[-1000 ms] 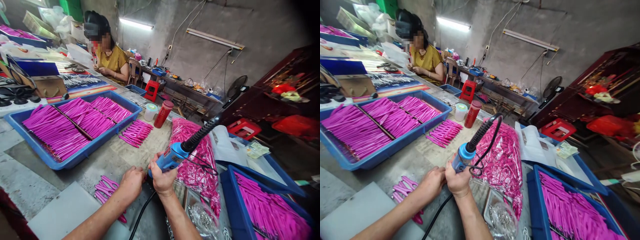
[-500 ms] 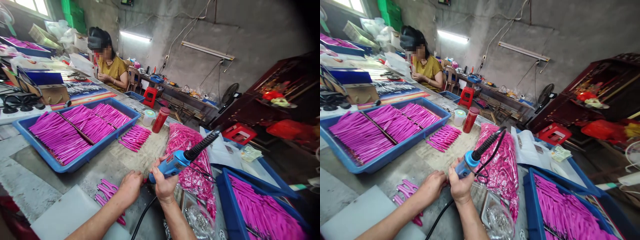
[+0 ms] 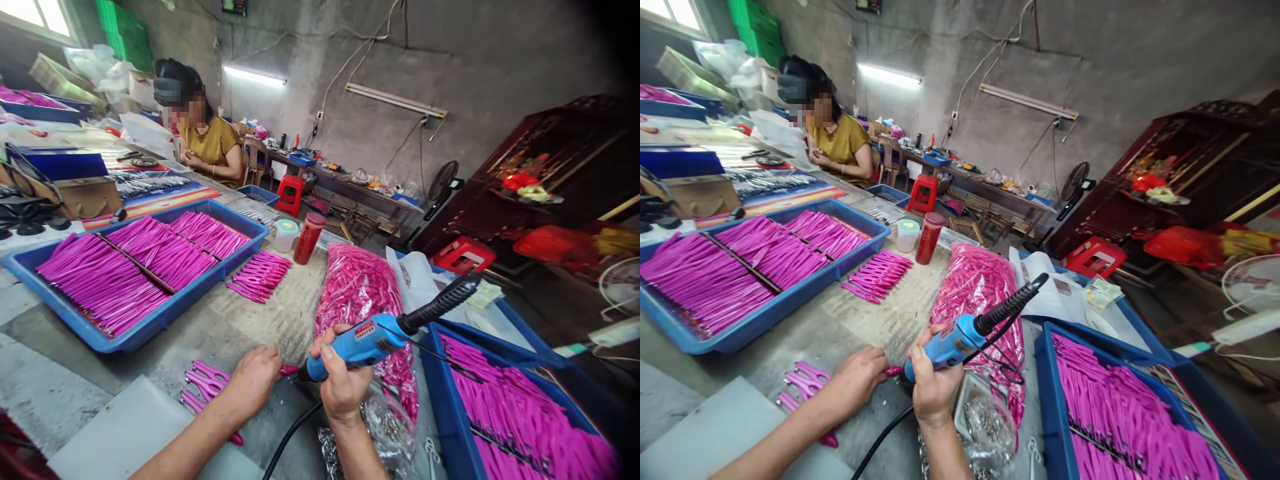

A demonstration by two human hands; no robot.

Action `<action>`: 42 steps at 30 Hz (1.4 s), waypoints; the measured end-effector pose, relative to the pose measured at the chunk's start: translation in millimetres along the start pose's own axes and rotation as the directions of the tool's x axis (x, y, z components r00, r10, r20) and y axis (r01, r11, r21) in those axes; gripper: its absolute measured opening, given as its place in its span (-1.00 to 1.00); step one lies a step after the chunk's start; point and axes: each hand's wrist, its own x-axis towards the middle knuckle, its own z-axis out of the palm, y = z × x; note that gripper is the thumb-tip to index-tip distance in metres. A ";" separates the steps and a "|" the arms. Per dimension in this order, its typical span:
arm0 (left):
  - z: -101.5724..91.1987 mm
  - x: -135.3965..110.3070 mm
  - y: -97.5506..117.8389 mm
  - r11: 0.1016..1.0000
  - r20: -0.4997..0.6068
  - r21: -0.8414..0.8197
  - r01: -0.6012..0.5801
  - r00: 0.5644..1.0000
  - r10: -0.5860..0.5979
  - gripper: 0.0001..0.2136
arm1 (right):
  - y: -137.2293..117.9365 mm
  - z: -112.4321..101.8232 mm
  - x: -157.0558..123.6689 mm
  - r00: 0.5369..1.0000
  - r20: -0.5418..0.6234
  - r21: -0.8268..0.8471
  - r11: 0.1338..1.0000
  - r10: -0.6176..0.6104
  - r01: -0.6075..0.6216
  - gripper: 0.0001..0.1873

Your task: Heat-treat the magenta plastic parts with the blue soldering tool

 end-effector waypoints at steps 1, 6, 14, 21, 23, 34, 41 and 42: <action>0.5 0.5 0.0 1.000 0.001 0.004 -0.005 1.000 0.005 -0.80 | -0.4 -0.3 -0.2 1.000 -0.003 -0.001 1.000 -0.001 0.001 -0.71; 4.0 2.1 -1.5 0.999 -0.009 0.028 -0.016 1.000 0.016 -0.78 | -1.8 -2.4 -1.1 1.000 -0.030 -0.008 1.000 -0.003 0.003 -0.72; 3.4 0.6 1.3 0.998 0.002 0.058 -0.001 1.000 0.001 -0.74 | 2.7 -2.4 -0.5 1.000 -0.023 0.011 1.000 0.017 -0.017 -0.70; 8.9 2.6 0.4 0.996 0.017 0.091 0.016 1.000 -0.017 -0.71 | 4.1 8.6 4.9 0.999 -0.023 -0.024 0.999 0.026 -0.026 -0.69; 8.5 2.8 0.7 0.996 0.028 0.086 0.029 0.999 -0.032 -0.72 | 6.5 10.4 5.8 0.999 -0.018 -0.017 0.999 0.033 -0.034 -0.69; 10.1 2.6 -0.8 0.997 0.011 0.077 0.017 1.000 -0.018 -0.73 | 14.7 15.5 7.3 1.000 0.000 -0.022 0.999 0.026 -0.026 -0.75; 11.7 2.4 -1.5 0.997 0.008 0.073 0.018 1.000 -0.019 -0.74 | 17.4 15.1 6.6 1.000 -0.006 -0.014 1.000 0.027 -0.027 -0.74; 12.0 2.7 -1.5 0.997 0.011 0.069 0.019 1.000 -0.020 -0.74 | 18.2 14.6 6.2 1.000 -0.005 -0.020 0.999 0.024 -0.024 -0.75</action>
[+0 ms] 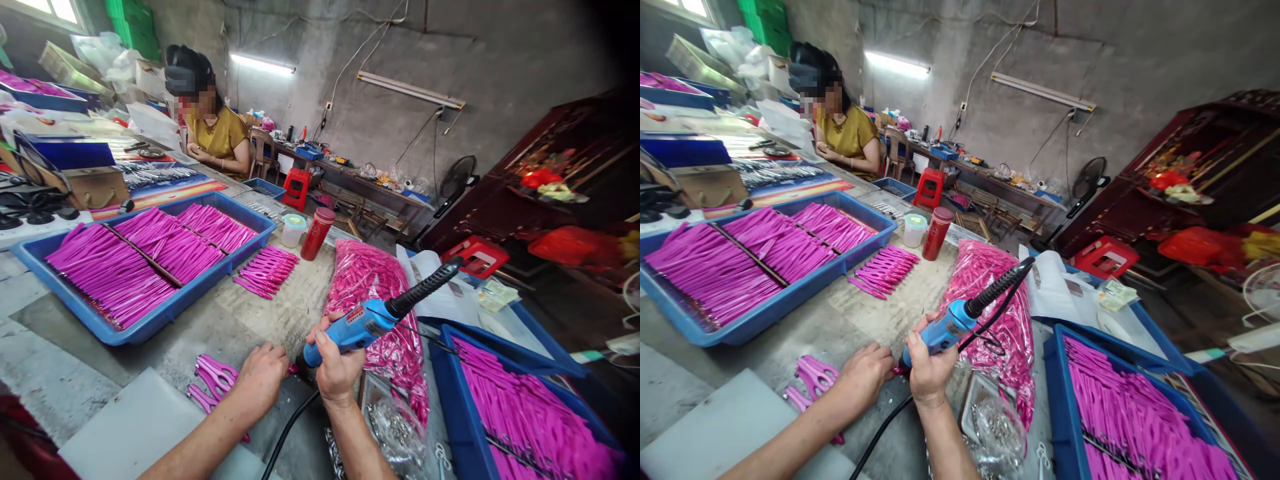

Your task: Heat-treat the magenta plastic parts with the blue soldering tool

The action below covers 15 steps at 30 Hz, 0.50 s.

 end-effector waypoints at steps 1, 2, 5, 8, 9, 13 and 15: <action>0.5 0.4 -0.1 1.000 -0.001 -0.004 -0.001 1.000 0.001 -0.74 | 0.9 -0.4 -0.5 1.000 0.004 -0.008 1.000 -0.001 0.001 -0.74; 1.1 0.8 -0.2 1.000 -0.006 -0.009 -0.002 1.000 0.002 -0.74 | 1.8 -0.5 -1.0 1.000 0.003 -0.019 1.000 0.000 0.000 -0.74; 3.9 1.6 -0.8 1.000 -0.027 -0.017 -0.006 1.000 0.006 -0.75 | 5.1 1.4 -2.0 1.000 -0.022 -0.071 0.997 -0.008 0.007 -0.72; 6.1 1.7 -1.0 1.000 -0.025 -0.008 0.002 1.000 -0.003 -0.74 | 9.1 6.2 -2.0 0.999 -0.049 -0.124 0.992 -0.024 0.018 -0.73; 6.4 1.7 -0.9 1.000 -0.019 -0.007 0.007 1.000 -0.007 -0.74 | 10.7 7.7 -1.9 0.999 -0.048 -0.139 0.990 -0.016 0.009 -0.73; 7.4 3.1 -0.6 0.999 -0.003 -0.032 0.003 1.000 -0.003 -0.74 | 18.9 9.7 -0.5 0.998 -0.002 -0.211 0.975 0.065 -0.064 -0.73; 8.7 4.3 -1.1 0.999 0.008 -0.046 0.003 1.000 -0.003 -0.74 | 23.8 8.8 0.7 0.996 0.024 -0.243 0.967 0.088 -0.080 -0.75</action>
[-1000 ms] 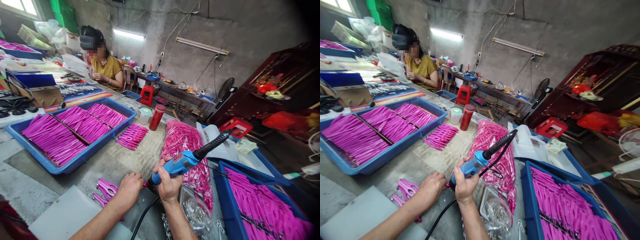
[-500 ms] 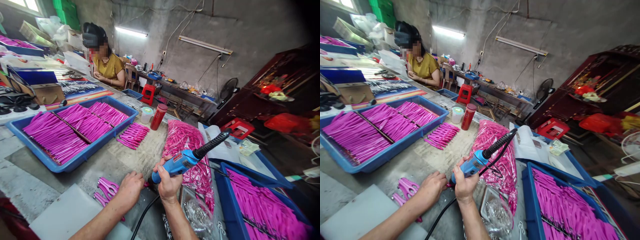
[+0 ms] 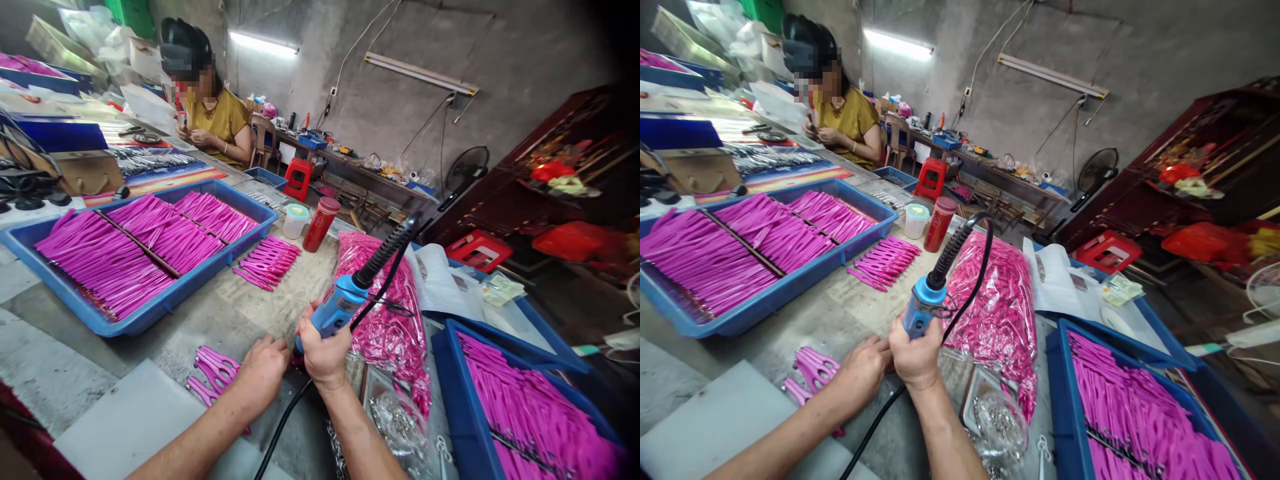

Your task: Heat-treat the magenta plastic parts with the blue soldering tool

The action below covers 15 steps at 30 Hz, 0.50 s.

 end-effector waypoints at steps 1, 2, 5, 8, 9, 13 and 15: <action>0.7 0.5 -0.4 1.000 0.007 -0.005 0.003 1.000 -0.003 -0.74 | 2.4 0.1 0.8 1.000 0.007 -0.010 1.000 0.000 0.000 -0.76; 1.3 0.9 -0.9 1.000 0.012 -0.010 0.008 1.000 -0.008 -0.74 | 4.7 0.5 1.6 1.000 0.016 -0.021 1.000 0.000 0.001 -0.77; 2.1 1.2 -1.8 0.999 0.017 -0.037 0.010 1.000 -0.010 -0.72 | 9.1 2.3 3.5 0.999 0.041 -0.038 0.999 -0.009 0.010 -0.78; 0.9 0.5 -1.5 0.998 0.002 -0.067 0.017 1.000 -0.017 -0.70 | 7.8 3.6 4.4 0.998 0.067 -0.030 0.999 -0.018 0.020 -0.79; 0.3 0.3 -1.2 0.997 -0.010 -0.072 0.021 1.000 -0.021 -0.70 | 6.1 3.3 4.5 0.997 0.074 -0.022 1.000 -0.020 0.022 -0.79; -1.2 0.3 -0.1 0.998 -0.030 -0.053 0.020 0.999 -0.022 -0.71 | -3.3 -1.7 2.7 0.997 0.067 0.029 0.999 -0.032 0.031 -0.75; -1.0 0.4 -0.1 0.999 -0.026 -0.031 0.021 0.999 -0.022 -0.72 | -7.2 -5.0 0.5 0.998 0.049 0.058 0.998 -0.037 0.034 -0.74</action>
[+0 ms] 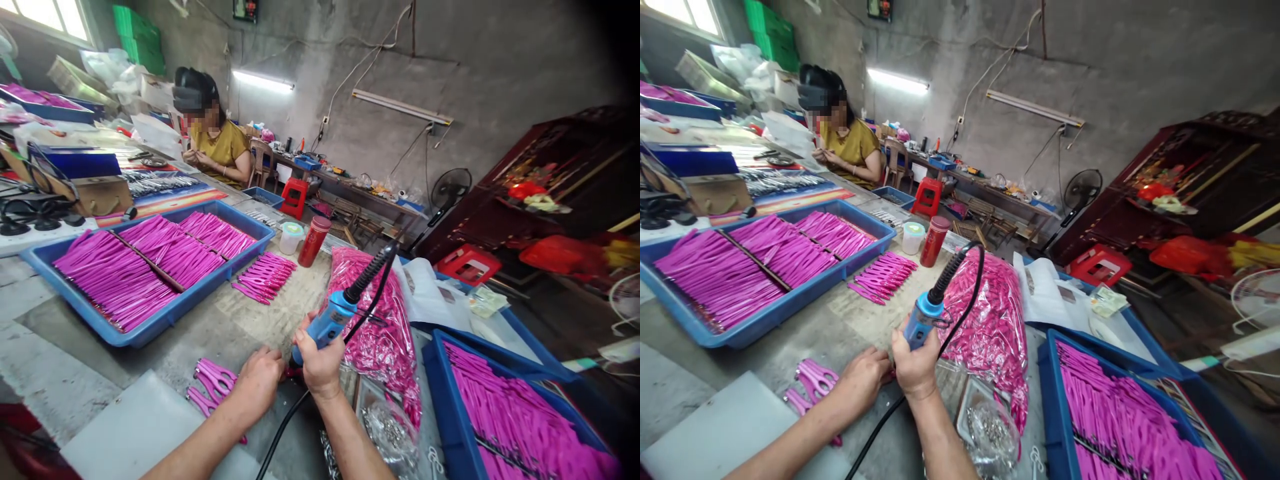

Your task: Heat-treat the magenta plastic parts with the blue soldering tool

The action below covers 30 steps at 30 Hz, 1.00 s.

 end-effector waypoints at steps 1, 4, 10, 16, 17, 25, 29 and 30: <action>0.2 -0.2 -0.1 1.000 -0.006 0.006 0.001 1.000 -0.001 -0.72 | -1.6 -1.3 -1.2 1.000 -0.007 0.013 1.000 -0.001 0.001 -0.74; 0.1 -1.5 -0.1 1.000 -0.030 0.006 0.002 1.000 -0.002 -0.75 | -5.9 -4.2 -4.8 1.000 -0.026 0.045 0.999 -0.002 0.003 -0.75; -5.8 -4.5 1.8 1.000 -0.047 0.010 0.016 0.999 -0.015 -0.82 | -21.7 -11.5 -9.0 0.993 -0.112 0.116 0.992 -0.032 0.045 -0.69; -15.5 -4.7 2.4 1.000 -0.050 0.024 0.017 0.999 -0.016 -0.84 | -35.1 -31.9 -15.7 0.983 -0.176 0.189 0.979 -0.044 0.078 -0.68; -16.9 -4.5 1.9 1.000 -0.060 0.017 0.016 0.998 -0.015 -0.84 | -36.6 -35.7 -17.7 0.980 -0.198 0.206 0.976 -0.031 0.073 -0.66; -22.6 -4.9 -3.0 0.986 -0.163 -0.123 -0.109 0.983 0.088 -0.78 | -44.9 -58.2 -35.1 0.949 -0.309 0.264 0.964 0.060 0.025 -0.66; -21.6 -5.7 -2.9 0.975 -0.176 -0.181 -0.126 0.980 0.094 -0.77 | -41.0 -67.1 -42.0 0.938 -0.340 0.277 0.960 0.071 0.028 -0.62; -21.1 -5.7 -2.8 0.974 -0.167 -0.188 -0.123 0.982 0.092 -0.78 | -39.7 -69.0 -43.4 0.934 -0.349 0.283 0.959 0.079 0.025 -0.61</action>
